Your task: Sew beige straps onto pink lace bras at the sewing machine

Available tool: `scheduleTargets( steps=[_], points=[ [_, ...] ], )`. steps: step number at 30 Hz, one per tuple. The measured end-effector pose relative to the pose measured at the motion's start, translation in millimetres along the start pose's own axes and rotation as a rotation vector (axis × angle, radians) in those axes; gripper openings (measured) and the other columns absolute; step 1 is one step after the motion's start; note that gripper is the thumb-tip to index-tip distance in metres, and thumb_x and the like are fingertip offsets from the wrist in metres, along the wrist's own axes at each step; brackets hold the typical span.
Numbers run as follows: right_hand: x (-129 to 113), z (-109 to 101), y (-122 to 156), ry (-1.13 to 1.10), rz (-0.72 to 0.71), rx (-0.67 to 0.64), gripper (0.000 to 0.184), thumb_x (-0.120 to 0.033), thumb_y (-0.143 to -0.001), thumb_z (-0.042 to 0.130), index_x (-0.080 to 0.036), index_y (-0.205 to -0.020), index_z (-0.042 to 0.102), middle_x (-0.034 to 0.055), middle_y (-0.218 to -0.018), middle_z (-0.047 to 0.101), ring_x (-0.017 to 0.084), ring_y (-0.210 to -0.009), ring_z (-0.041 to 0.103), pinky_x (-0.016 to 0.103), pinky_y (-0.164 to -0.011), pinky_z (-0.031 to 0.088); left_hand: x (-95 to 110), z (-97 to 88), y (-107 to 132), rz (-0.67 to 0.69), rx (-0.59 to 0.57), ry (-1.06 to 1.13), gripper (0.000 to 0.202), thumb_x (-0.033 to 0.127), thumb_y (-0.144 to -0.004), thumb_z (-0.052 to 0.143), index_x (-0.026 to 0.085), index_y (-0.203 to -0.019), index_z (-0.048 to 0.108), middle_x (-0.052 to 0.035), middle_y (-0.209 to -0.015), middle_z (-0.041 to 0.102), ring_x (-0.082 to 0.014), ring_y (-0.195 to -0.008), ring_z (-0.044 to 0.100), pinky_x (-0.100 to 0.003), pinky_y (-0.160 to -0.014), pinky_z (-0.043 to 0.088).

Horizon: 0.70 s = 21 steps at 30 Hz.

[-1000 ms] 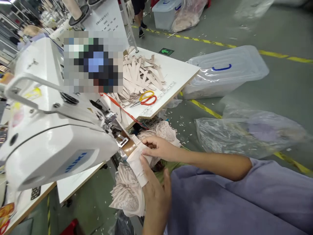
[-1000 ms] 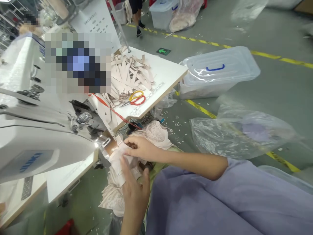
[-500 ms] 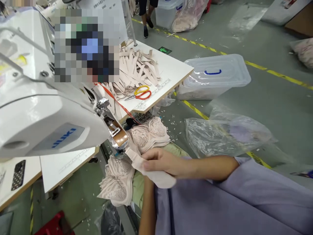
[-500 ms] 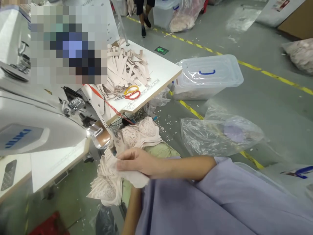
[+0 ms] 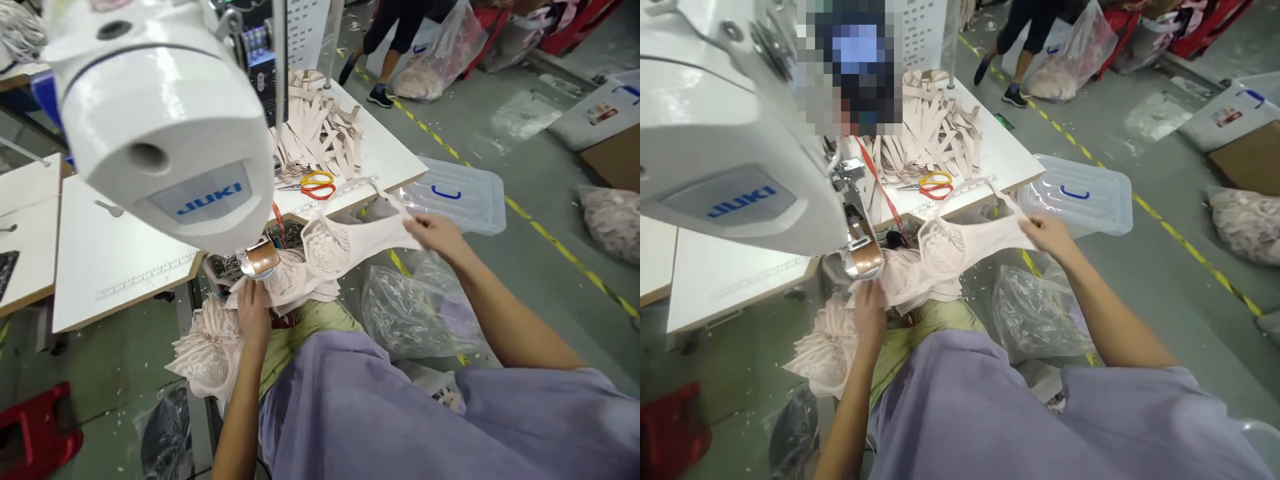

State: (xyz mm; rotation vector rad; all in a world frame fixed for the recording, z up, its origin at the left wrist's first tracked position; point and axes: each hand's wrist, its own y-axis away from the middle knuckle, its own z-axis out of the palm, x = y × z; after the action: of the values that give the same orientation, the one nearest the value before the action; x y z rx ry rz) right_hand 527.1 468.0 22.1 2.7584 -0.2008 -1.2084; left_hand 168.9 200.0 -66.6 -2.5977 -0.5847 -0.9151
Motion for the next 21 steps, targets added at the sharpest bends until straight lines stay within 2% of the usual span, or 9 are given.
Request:
scheduleTargets(
  steps=[2, 4, 7, 9, 11, 13, 15, 18, 21],
  points=[
    [14, 15, 4, 0.098, -0.038, -0.096, 0.022, -0.035, -0.077, 0.076, -0.014, -0.075, 0.072, 0.0280, -0.094, 0.070, 0.030, -0.092, 0.065, 0.047, -0.084, 0.043, -4, -0.4, 18, -0.086, -0.067, -0.069, 0.040, 0.018, -0.088, 0.052, 0.016, -0.127, 0.061, -0.0158, -0.138, 0.059, -0.0275, -0.134, 0.052, -0.043, -0.109, 0.044],
    [24, 35, 13, 0.159, -0.106, -0.179, 0.022, -0.035, -0.073, 0.080, -0.016, -0.082, 0.073, 0.0327, -0.109, 0.067, 0.034, -0.105, 0.062, 0.050, -0.091, 0.041, -24, -21.0, 42, -0.243, -0.056, -0.174, 0.035, 0.022, -0.088, 0.052, 0.015, -0.121, 0.062, -0.0167, -0.128, 0.063, -0.0272, -0.124, 0.058, -0.040, -0.102, 0.048],
    [24, 75, 36, 0.154, -0.246, -0.322, 0.028, -0.038, -0.079, 0.073, -0.026, -0.104, 0.072, 0.0235, -0.121, 0.065, 0.030, -0.108, 0.063, 0.048, -0.092, 0.044, -62, -76.4, 82, -0.575, 0.076, -0.399, 0.032, 0.034, -0.093, 0.046, 0.010, -0.107, 0.060, -0.0206, -0.108, 0.064, -0.0322, -0.109, 0.061, -0.045, -0.091, 0.047],
    [6, 104, 61, 0.097, -0.381, -0.478, 0.030, -0.042, -0.086, 0.064, -0.032, -0.114, 0.069, 0.0161, -0.120, 0.066, 0.028, -0.103, 0.065, 0.049, -0.088, 0.049, -79, -109.0, 105, -0.760, 0.118, -0.511, 0.034, 0.043, -0.094, 0.044, 0.013, -0.091, 0.060, -0.0159, -0.088, 0.064, -0.0312, -0.091, 0.062, -0.041, -0.079, 0.047],
    [-24, 132, 92, 0.042, -0.545, -0.701, 0.030, -0.044, -0.091, 0.058, -0.033, -0.117, 0.069, 0.0130, -0.121, 0.067, 0.030, -0.102, 0.066, 0.051, -0.086, 0.051, -85, -125.4, 120, -0.851, 0.080, -0.550, 0.036, 0.047, -0.093, 0.045, 0.018, -0.073, 0.055, -0.0076, -0.070, 0.059, -0.0244, -0.073, 0.059, -0.032, -0.067, 0.041],
    [-57, 158, 125, -0.001, -0.716, -0.960, 0.029, -0.042, -0.093, 0.056, -0.030, -0.115, 0.071, 0.0110, -0.117, 0.069, 0.031, -0.105, 0.066, 0.050, -0.090, 0.052, -82, -126.5, 128, -0.867, 0.029, -0.561, 0.040, 0.043, -0.094, 0.043, 0.020, -0.062, 0.049, -0.0040, -0.063, 0.055, -0.0192, -0.064, 0.053, -0.027, -0.061, 0.034],
    [-84, 182, 155, -0.046, -0.871, -1.131, 0.031, -0.038, -0.095, 0.055, -0.026, -0.118, 0.070, 0.0104, -0.119, 0.069, 0.029, -0.109, 0.065, 0.045, -0.095, 0.052, -75, -121.0, 127, -0.856, 0.022, -0.584, 0.040, 0.040, -0.095, 0.041, 0.020, -0.062, 0.048, -0.0046, -0.068, 0.057, -0.0185, -0.066, 0.053, -0.027, -0.060, 0.029],
    [-103, 213, 186, -0.023, -1.011, -1.263, 0.036, -0.035, -0.094, 0.054, -0.017, -0.123, 0.067, 0.0137, -0.124, 0.066, 0.028, -0.113, 0.062, 0.044, -0.097, 0.051, -64, -117.5, 116, -0.835, 0.012, -0.597, 0.040, 0.050, -0.091, 0.048, 0.020, -0.064, 0.050, -0.0057, -0.069, 0.057, -0.0199, -0.066, 0.052, -0.027, -0.059, 0.025],
    [-105, 230, 199, 0.007, -1.012, -1.364, 0.047, -0.038, -0.092, 0.057, -0.014, -0.132, 0.061, 0.0171, -0.135, 0.060, 0.030, -0.123, 0.057, 0.048, -0.102, 0.048, -44, -121.6, 105, -0.768, -0.043, -0.553, 0.038, 0.045, -0.091, 0.048, 0.022, -0.061, 0.049, -0.0039, -0.062, 0.052, -0.0193, -0.060, 0.049, -0.028, -0.058, 0.024]
  ],
)
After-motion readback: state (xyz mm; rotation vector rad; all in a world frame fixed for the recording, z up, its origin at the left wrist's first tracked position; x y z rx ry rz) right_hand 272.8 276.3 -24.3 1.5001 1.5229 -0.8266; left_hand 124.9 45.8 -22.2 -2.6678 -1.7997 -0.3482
